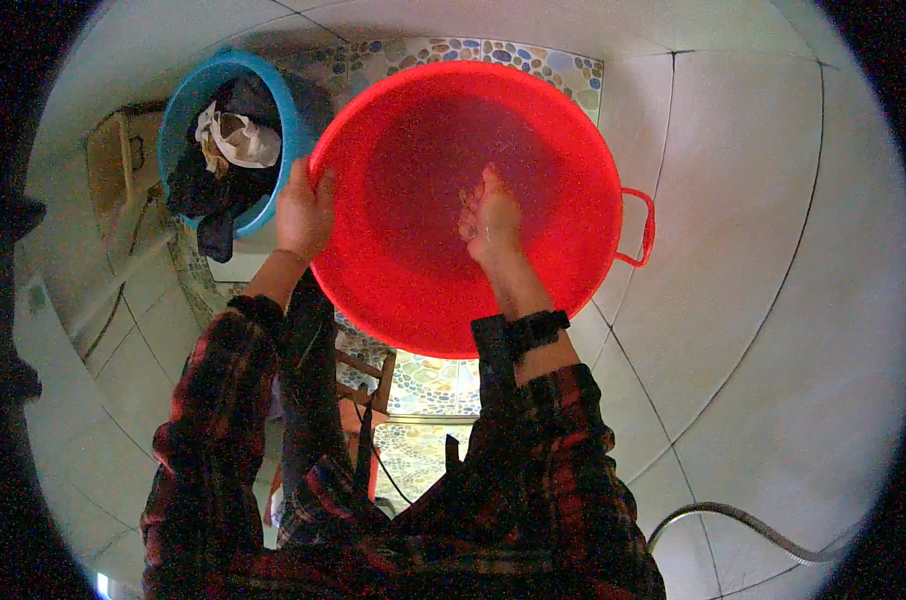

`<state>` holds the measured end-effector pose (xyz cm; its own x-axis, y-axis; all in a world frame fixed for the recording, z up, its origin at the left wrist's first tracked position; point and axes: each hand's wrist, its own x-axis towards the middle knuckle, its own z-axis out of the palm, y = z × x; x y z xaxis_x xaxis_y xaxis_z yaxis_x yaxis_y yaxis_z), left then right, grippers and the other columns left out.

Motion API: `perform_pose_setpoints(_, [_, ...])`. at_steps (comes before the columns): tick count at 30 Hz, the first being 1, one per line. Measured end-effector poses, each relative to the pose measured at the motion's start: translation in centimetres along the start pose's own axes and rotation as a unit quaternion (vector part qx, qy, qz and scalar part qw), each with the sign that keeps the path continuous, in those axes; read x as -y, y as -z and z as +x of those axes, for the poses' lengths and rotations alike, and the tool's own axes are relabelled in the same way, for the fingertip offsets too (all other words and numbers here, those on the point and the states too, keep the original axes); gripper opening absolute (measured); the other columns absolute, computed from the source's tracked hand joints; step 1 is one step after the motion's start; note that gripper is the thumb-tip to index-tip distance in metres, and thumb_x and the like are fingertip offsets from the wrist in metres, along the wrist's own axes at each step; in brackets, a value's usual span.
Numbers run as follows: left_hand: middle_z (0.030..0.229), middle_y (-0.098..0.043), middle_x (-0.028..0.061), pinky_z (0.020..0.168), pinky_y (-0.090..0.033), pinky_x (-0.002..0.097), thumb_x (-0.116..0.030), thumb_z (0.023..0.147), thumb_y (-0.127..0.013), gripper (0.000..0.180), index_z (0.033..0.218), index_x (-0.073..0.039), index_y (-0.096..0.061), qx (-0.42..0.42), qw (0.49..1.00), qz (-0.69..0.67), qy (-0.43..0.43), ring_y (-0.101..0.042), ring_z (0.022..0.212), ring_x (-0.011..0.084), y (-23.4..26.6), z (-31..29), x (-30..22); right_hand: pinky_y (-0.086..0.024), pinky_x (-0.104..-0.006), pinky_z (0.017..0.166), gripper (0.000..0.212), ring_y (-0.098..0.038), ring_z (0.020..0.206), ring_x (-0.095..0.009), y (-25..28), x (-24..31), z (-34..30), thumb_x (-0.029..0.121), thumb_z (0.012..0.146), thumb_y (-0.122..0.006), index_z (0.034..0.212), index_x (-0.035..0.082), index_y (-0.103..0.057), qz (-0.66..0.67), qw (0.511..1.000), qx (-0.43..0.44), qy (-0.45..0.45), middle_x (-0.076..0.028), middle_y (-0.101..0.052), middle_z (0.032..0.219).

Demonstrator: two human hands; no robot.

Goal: The person hand washes clothes in a red basin, wrings them out, and transfers them to a blue basin. They then pour the soapy water into a squat toilet and rinse the red basin before returning to handle more clothes.

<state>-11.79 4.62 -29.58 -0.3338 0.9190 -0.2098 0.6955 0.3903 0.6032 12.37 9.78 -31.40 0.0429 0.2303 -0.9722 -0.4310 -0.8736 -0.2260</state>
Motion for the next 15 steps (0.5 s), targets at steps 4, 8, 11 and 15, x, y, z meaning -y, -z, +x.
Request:
perform_pose_setpoints(4, [0.092, -0.063, 0.0260, 0.072, -0.048, 0.0521, -0.021, 0.092, -0.058, 0.027, 0.111, -0.003, -0.052, 0.000, 1.000, 0.012, 0.025, -0.061, 0.087, 0.0458, -0.2, 0.1, 0.3, -0.023, -0.0266, 0.044, 0.031, -0.035, 0.052, -0.012, -0.1, 0.5, -0.5, 0.045, 0.089, -0.057, 0.083, 0.015, -0.052, -0.024, 0.999, -0.029, -0.019, 0.000, -0.055, 0.077])
perform_pose_setpoints(8, [0.091, -0.063, 0.0275, 0.073, -0.048, 0.0530, -0.021, 0.091, -0.059, 0.027, 0.110, -0.004, -0.051, 0.014, 0.998, -0.014, 0.058, -0.060, 0.087, 0.0460, 0.0, 0.2, 0.3, -0.027, -0.0280, 0.043, 0.031, -0.037, 0.048, -0.013, 0.3, 0.4, -0.5, 0.045, 0.091, -0.054, 0.078, 0.017, -0.051, -0.070, 0.997, -0.019, 0.008, 0.000, -0.056, 0.071])
perform_pose_setpoints(11, [0.092, -0.063, 0.0269, 0.073, -0.048, 0.0534, -0.020, 0.090, -0.059, 0.025, 0.107, -0.004, -0.051, 0.014, 0.999, -0.025, 0.037, -0.060, 0.087, 0.0462, -0.1, 0.1, 0.2, -0.022, -0.0278, 0.039, 0.034, -0.032, 0.043, -0.012, 0.2, 0.0, -0.8, 0.046, 0.092, -0.054, 0.073, 0.017, -0.050, -0.054, 0.998, -0.001, 0.013, 0.000, -0.052, 0.065])
perform_pose_setpoints(15, [0.094, -0.063, 0.0242, 0.074, -0.048, 0.0533, -0.021, 0.090, -0.058, 0.024, 0.107, -0.005, -0.052, 0.022, 0.997, -0.058, 0.046, -0.060, 0.086, 0.0460, -0.1, 0.0, -0.1, -0.022, -0.0279, 0.039, 0.037, -0.030, 0.043, -0.011, -2.5, -0.2, -3.4, 0.046, 0.095, -0.052, 0.073, 0.015, -0.047, -0.070, 0.994, 0.050, 0.073, 0.001, -0.045, 0.062])
